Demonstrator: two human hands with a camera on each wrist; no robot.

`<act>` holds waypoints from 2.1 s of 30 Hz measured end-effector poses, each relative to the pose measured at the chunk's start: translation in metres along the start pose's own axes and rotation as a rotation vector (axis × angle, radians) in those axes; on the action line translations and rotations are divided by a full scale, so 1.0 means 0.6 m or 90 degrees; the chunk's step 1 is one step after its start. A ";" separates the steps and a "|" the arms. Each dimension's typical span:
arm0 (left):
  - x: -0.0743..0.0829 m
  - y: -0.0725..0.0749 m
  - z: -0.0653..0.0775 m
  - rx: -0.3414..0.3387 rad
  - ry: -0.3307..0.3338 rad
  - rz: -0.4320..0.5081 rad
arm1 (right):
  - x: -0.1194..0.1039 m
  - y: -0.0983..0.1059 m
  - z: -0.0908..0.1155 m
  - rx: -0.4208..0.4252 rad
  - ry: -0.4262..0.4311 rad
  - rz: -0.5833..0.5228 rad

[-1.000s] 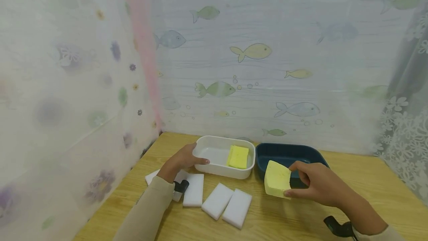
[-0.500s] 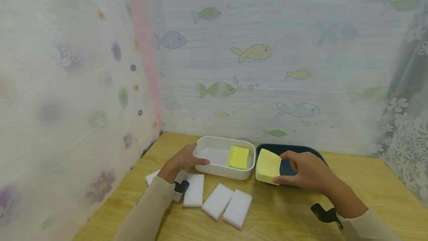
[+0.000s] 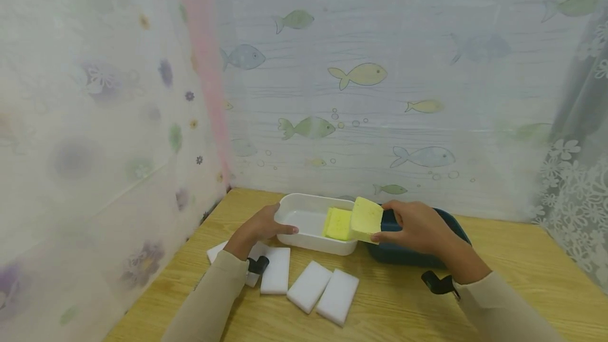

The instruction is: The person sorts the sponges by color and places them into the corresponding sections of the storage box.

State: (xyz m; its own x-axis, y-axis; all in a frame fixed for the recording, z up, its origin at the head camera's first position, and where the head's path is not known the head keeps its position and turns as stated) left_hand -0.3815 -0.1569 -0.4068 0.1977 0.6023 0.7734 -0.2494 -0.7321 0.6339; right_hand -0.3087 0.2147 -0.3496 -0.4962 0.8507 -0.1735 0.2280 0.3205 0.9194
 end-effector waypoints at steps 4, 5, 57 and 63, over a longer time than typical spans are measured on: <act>0.000 0.000 0.001 0.008 0.008 0.011 | -0.002 -0.009 -0.019 -0.014 -0.004 0.003; 0.000 0.000 0.001 0.010 0.009 0.013 | -0.003 -0.011 -0.024 -0.017 -0.006 0.004; 0.001 0.000 0.001 0.002 0.006 -0.003 | -0.023 -0.099 -0.107 -0.150 -0.077 -0.034; 0.000 0.001 0.002 -0.010 -0.019 -0.006 | -0.027 -0.098 -0.111 -0.142 -0.091 -0.059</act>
State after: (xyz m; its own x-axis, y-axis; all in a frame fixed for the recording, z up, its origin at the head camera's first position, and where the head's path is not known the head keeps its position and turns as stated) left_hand -0.3807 -0.1576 -0.4061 0.2281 0.5998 0.7669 -0.2615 -0.7210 0.6417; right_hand -0.3698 0.1542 -0.3775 -0.3791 0.8776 -0.2936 -0.0107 0.3131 0.9497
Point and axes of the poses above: each hand's wrist, its own z-axis away from the middle knuckle, its own y-axis out of the back of the hand, x = y × z, the point moved 2 cm from there along -z, towards the middle knuckle, and after that the axes turned 2 degrees about z, right-handed, at the moved point
